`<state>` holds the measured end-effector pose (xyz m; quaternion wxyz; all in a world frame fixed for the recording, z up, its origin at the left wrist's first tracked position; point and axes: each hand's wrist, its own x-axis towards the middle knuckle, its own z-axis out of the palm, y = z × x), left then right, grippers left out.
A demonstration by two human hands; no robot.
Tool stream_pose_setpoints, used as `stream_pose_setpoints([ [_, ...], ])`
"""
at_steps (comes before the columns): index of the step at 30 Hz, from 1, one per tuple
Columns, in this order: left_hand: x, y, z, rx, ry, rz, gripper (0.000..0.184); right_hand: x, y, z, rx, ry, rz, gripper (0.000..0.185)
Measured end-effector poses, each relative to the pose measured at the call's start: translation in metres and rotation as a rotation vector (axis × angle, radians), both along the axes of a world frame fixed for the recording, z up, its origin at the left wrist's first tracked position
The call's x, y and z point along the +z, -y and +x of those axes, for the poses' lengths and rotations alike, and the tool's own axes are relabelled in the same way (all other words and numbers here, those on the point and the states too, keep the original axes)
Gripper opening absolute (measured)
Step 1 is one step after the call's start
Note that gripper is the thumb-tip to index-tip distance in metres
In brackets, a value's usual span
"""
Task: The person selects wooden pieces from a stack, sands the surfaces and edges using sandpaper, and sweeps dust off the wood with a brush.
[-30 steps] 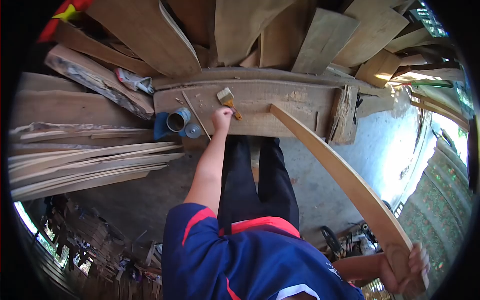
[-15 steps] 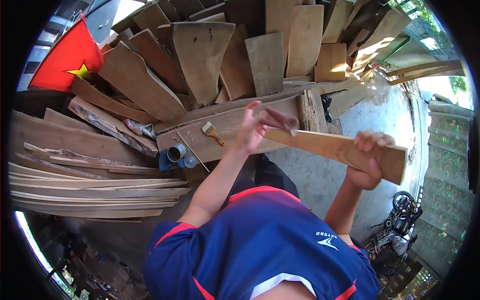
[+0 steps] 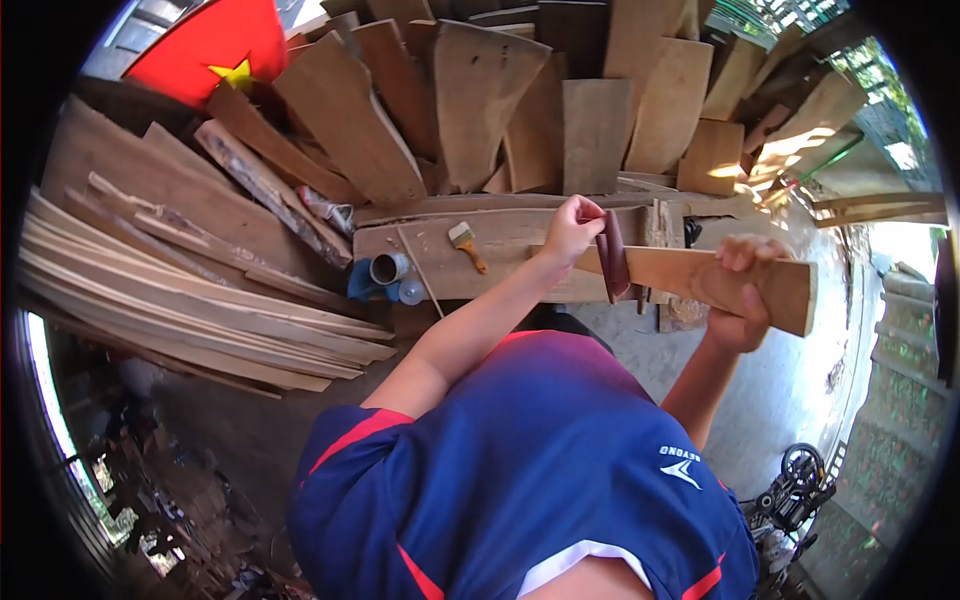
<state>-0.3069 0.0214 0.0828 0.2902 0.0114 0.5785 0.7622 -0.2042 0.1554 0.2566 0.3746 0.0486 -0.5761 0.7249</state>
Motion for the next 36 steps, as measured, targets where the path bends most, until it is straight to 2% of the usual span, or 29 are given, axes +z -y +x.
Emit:
stream_pose_setpoints([
  [6,0.025,-0.008,0.021,-0.037,-0.167,0.025,0.005,0.009,0.020,0.010,0.287,-0.069,0.118,0.039],
  [9,0.023,-0.008,0.034,0.025,-0.276,0.000,0.005,0.011,0.030,0.012,0.263,-0.056,0.123,0.038],
  [12,0.016,-0.004,0.043,0.014,-0.119,0.133,0.013,0.012,0.035,0.014,0.185,-0.041,0.129,0.036],
  [13,0.014,-0.002,0.047,-0.002,-0.113,0.088,0.020,0.012,0.037,0.015,0.124,-0.038,0.134,0.035],
  [15,0.012,-0.003,0.055,0.052,-0.122,0.136,0.018,0.010,0.039,0.017,0.130,-0.069,0.124,0.036],
  [16,0.014,-0.001,0.060,0.043,-0.057,0.310,0.016,0.010,0.038,0.019,0.135,-0.071,0.124,0.037],
  [18,0.024,0.004,0.067,0.015,-0.053,0.410,0.028,0.007,0.034,0.020,0.139,-0.081,0.145,0.038],
  [19,0.035,0.011,0.068,-0.103,-0.062,0.361,0.045,0.007,0.033,0.020,0.110,-0.083,0.127,0.039],
  [21,0.036,0.015,0.073,-0.223,-0.211,0.422,0.052,0.004,0.030,0.020,0.074,-0.115,0.114,0.040],
  [22,0.035,0.013,0.074,-0.201,-0.339,0.368,0.055,0.004,0.030,0.020,0.071,-0.108,0.115,0.040],
  [23,0.032,0.014,0.073,-0.204,-0.332,0.371,0.055,0.006,0.030,0.019,0.067,-0.093,0.121,0.040],
  [25,0.033,0.022,0.064,-0.389,-0.330,0.176,0.054,0.008,0.029,0.019,0.057,-0.074,0.131,0.040],
  [28,0.009,0.024,0.053,-0.124,-0.852,-0.093,0.049,0.009,0.030,0.017,0.039,-0.064,0.102,0.040],
  [29,-0.001,0.023,0.054,-0.080,-0.568,0.067,0.045,0.009,0.033,0.015,0.050,-0.062,0.108,0.039],
  [31,-0.002,0.039,0.039,-0.145,-0.355,-0.159,0.036,0.010,0.041,0.010,0.051,-0.070,0.116,0.039],
  [32,-0.025,0.043,0.031,-0.098,-0.508,-0.263,0.028,0.011,0.044,0.007,0.056,-0.068,0.134,0.039],
  [36,-0.044,0.073,0.011,-0.130,-0.452,-0.444,0.022,0.012,0.052,-0.004,0.046,-0.054,0.127,0.041],
])
